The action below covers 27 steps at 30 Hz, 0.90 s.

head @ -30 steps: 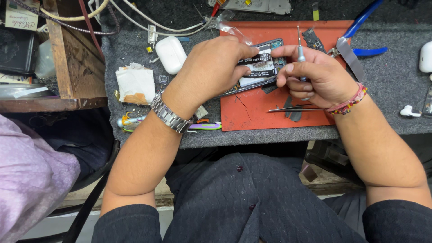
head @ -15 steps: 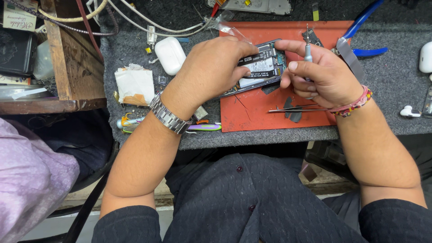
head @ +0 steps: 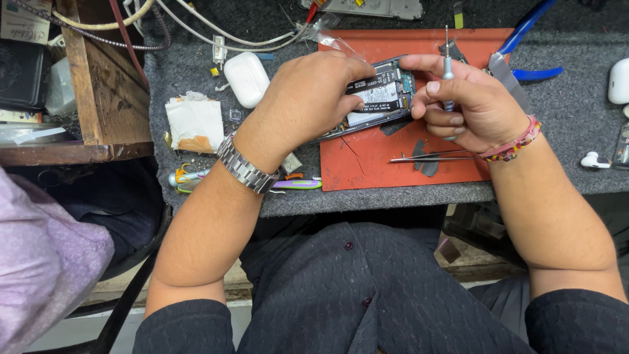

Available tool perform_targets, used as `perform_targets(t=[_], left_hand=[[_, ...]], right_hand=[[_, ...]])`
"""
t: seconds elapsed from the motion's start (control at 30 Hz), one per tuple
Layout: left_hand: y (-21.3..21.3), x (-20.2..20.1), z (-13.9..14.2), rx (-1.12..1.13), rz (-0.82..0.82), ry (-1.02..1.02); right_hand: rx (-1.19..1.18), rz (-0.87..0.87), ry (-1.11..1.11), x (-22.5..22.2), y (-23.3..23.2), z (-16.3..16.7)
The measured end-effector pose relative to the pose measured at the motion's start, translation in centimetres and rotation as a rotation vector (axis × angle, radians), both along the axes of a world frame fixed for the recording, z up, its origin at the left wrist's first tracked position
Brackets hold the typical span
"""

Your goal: The person disassembles a smartphone on a workbench, using tweezers and a screwdriver to remove a small component and unscrew internal parts. They then apply a liquid from a yellow bottle to the interior and continue manipulating components with tweezers.

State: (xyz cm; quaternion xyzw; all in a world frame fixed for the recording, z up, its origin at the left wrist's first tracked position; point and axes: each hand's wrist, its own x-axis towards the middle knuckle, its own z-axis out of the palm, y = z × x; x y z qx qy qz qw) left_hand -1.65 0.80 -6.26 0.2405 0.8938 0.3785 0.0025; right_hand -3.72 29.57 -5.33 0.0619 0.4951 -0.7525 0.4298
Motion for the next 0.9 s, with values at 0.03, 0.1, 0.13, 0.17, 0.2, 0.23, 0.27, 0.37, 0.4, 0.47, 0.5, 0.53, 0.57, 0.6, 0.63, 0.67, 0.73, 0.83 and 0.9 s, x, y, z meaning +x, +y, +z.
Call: perform_targets(t=[0.03, 0.1, 0.13, 0.17, 0.2, 0.23, 0.27, 0.37, 0.4, 0.47, 0.5, 0.53, 0.57, 0.6, 0.63, 0.67, 0.73, 0.83, 0.9], left_hand=[[0.0, 0.0, 0.0, -0.002, -0.002, -0.001], [0.0, -0.1, 0.0, -0.005, -0.003, -0.005], [-0.1, 0.0, 0.1, -0.006, -0.003, -0.010], [0.0, 0.0, 0.1, -0.005, -0.003, -0.013], [0.0, 0.0, 0.1, 0.000, -0.003, -0.008], [0.0, 0.0, 0.0, 0.005, -0.001, -0.004], [0.0, 0.0, 0.0, 0.008, 0.002, -0.001], [0.0, -0.1, -0.1, 0.000, 0.008, 0.008], [0.0, -0.1, -0.2, 0.006, 0.009, 0.019], [0.0, -0.1, -0.3, 0.017, 0.012, 0.042], [0.1, -0.1, -0.4, 0.010, 0.014, 0.043], [0.2, -0.1, -0.4, 0.003, 0.015, 0.044], [0.2, -0.1, -0.4, -0.005, 0.017, 0.046], [0.3, -0.1, -0.4, -0.006, 0.023, 0.063], [0.3, -0.1, -0.4, -0.007, 0.029, 0.079], [0.4, -0.1, -0.3, -0.008, 0.034, 0.096], [0.4, 0.0, -0.2, -0.002, 0.031, 0.135], [0.9, 0.7, 0.1, -0.020, 0.011, 0.159], [1.6, 1.4, 0.2, -0.066, 0.011, 0.206]], right_hand=[[-0.009, -0.002, -0.019, 0.0, 0.0, -0.1], [-0.027, -0.006, -0.057, 0.1, 0.0, -0.1], [-0.032, -0.004, -0.056, 0.1, 0.0, -0.2], [-0.036, -0.002, -0.054, 0.1, 0.0, -0.2], [-0.041, 0.002, -0.053, 0.1, 0.0, -0.2], [-0.040, -0.013, -0.038, 0.1, 0.1, -0.1], [-0.040, -0.027, -0.023, 0.1, 0.2, -0.1], [0.014, -0.082, 0.075, 0.0, 0.5, 0.1], [0.042, -0.105, 0.117, 0.1, 0.6, 0.2], [0.101, -0.142, 0.200, 0.3, 0.8, 0.4], [0.130, -0.160, 0.242, 0.4, 0.8, 0.4], [0.187, -0.175, 0.295, 0.6, 0.8, 0.4], [0.245, -0.191, 0.349, 0.7, 0.8, 0.2], [0.302, -0.207, 0.401, 0.8, 0.8, 0.2], [0.414, -0.178, 0.563, 1.0, 0.7, 0.0], [0.525, -0.148, 0.725, 1.1, 0.6, -0.2], [0.715, -0.086, 0.930, 1.2, 0.5, -0.4], [0.858, -0.032, 0.977, 1.3, 0.2, -0.8], [0.816, -0.037, 0.917, 1.4, 0.0, -1.0]])
